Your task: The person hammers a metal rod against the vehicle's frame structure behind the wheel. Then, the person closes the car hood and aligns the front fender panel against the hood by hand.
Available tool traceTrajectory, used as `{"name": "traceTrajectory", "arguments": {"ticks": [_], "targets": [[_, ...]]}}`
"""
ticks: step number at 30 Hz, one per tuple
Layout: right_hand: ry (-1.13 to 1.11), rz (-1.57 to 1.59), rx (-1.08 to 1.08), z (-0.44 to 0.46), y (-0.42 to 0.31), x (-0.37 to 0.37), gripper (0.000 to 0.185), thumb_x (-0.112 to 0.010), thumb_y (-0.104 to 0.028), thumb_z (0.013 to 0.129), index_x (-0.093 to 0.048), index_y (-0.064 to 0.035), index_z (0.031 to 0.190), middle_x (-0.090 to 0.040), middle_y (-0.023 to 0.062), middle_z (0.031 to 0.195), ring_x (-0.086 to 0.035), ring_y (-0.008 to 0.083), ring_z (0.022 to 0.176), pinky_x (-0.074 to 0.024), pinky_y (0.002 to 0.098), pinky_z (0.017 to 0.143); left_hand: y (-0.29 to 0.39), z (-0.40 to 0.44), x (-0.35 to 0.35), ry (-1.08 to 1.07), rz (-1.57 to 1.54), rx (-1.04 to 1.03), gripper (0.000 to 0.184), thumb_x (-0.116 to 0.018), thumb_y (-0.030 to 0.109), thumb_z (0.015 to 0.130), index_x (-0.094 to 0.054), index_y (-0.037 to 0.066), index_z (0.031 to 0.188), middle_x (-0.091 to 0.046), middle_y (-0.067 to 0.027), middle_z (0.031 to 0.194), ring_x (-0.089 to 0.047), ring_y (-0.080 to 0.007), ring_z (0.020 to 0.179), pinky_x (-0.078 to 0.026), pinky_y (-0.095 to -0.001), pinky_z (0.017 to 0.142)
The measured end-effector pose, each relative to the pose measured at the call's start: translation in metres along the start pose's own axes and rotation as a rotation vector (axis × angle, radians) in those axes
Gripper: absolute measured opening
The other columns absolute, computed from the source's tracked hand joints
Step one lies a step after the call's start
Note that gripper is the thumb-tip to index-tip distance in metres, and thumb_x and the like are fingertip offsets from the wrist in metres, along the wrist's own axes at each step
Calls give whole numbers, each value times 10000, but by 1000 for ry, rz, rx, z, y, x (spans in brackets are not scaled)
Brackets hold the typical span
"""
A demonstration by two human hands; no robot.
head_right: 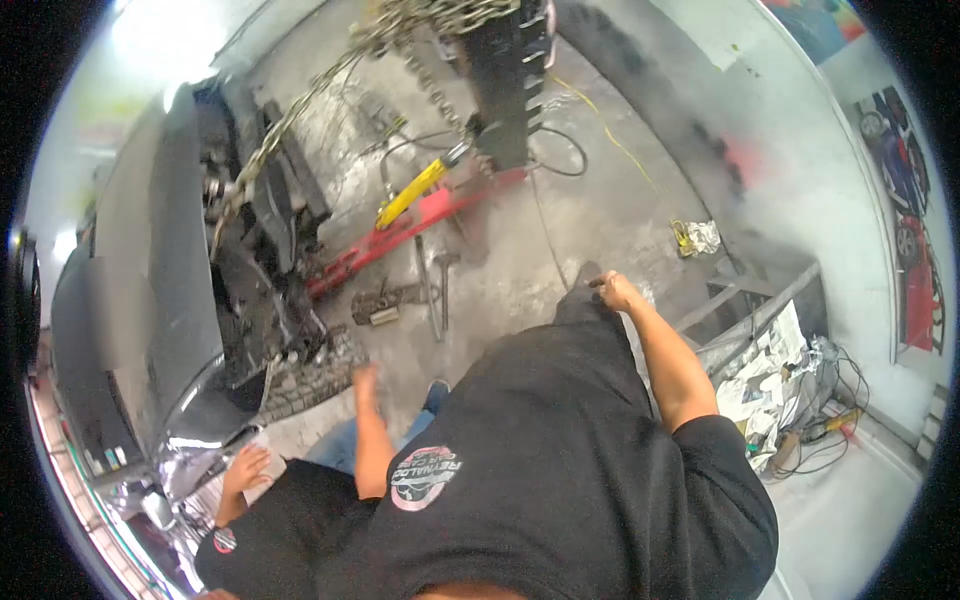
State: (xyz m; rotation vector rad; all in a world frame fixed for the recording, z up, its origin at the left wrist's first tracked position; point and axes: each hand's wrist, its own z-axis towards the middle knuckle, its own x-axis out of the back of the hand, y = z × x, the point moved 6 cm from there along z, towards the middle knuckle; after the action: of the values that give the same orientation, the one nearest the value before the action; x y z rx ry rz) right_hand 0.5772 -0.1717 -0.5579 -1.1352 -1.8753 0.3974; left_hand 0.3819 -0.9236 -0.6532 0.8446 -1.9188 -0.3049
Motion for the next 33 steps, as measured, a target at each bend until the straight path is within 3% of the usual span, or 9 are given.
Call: {"name": "traceTrajectory", "arguments": {"ticks": [2,4,10,16,20,25,26,30,33], "targets": [[-20,75,-67,4,37,32,422,-515,-29,871,-678,53,1251,-772,203,989,-763,254,826,-605,375,797,46,-74,-93,-241,-603,388,457,-727,343,913,-701,-9,1204,-703,-176,1158,-650,-305,1107,-521,-442,926],[-69,80,-101,12,59,71,430,-514,-24,862,-679,48,1253,-772,197,998,-762,252,829,-605,374,795,107,-112,-161,-295,-505,526,614,-740,391,894,-533,8,1327,-539,-163,1323,-629,-474,990,-536,-638,748],[-120,162,-69,47,55,181,497,-478,-53,854,-644,30,1316,-768,195,1046,-764,242,856,-612,378,759,278,-95,-264,-355,-129,237,513,-695,382,940,-668,-41,1228,-728,-180,1027,-688,-330,902,-546,-438,782],[-193,46,100,122,26,237,463,-475,-25,860,-661,39,1279,-764,211,1030,-762,249,864,-608,385,779,473,-52,-290,-253,-89,-2,403,-653,362,958,-741,-19,1057,-737,-121,819,-635,-222,639,-514,-385,573],[-223,-27,251,173,40,268,431,-493,2,834,-682,58,1218,-756,233,992,-755,298,865,-595,402,776,522,-18,-345,-311,-163,74,400,-639,365,972,-722,-1,1109,-743,-129,901,-661,-209,696,-525,-386,559],[-304,-152,-17,222,102,379,420,-546,-31,824,-718,-15,1207,-765,201,960,-759,284,861,-599,411,765,540,-3,-418,-437,-198,338,412,-624,359,992,-683,14,1209,-745,-126,1025,-695,-269,769,-560,-428,597],[-270,-170,-81,241,123,406,404,-584,-65,815,-737,-47,1189,-741,217,1056,-723,310,999,-565,416,885,557,9,-430,-448,-174,389,408,-624,357,993,-685,16,1210,-746,-125,1030,-696,-274,775,-562,-431,601],[-305,-156,-382,286,159,500,348,-597,-118,854,-753,-38,1155,-732,234,1098,-718,319,1069,-552,406,966,640,33,-443,-481,-167,203,456,-640,377,989,-651,19,1272,-741,-126,1083,-706,-246,809,-570,-407,622],[-199,-240,-214,348,152,541,372,-596,-66,826,-747,-23,1163,-738,249,1040,-737,317,992,-571,407,924,718,36,-431,-343,-330,202,511,-649,403,985,-625,12,1313,-744,-116,1064,-703,-215,782,-570,-380,611]]}}
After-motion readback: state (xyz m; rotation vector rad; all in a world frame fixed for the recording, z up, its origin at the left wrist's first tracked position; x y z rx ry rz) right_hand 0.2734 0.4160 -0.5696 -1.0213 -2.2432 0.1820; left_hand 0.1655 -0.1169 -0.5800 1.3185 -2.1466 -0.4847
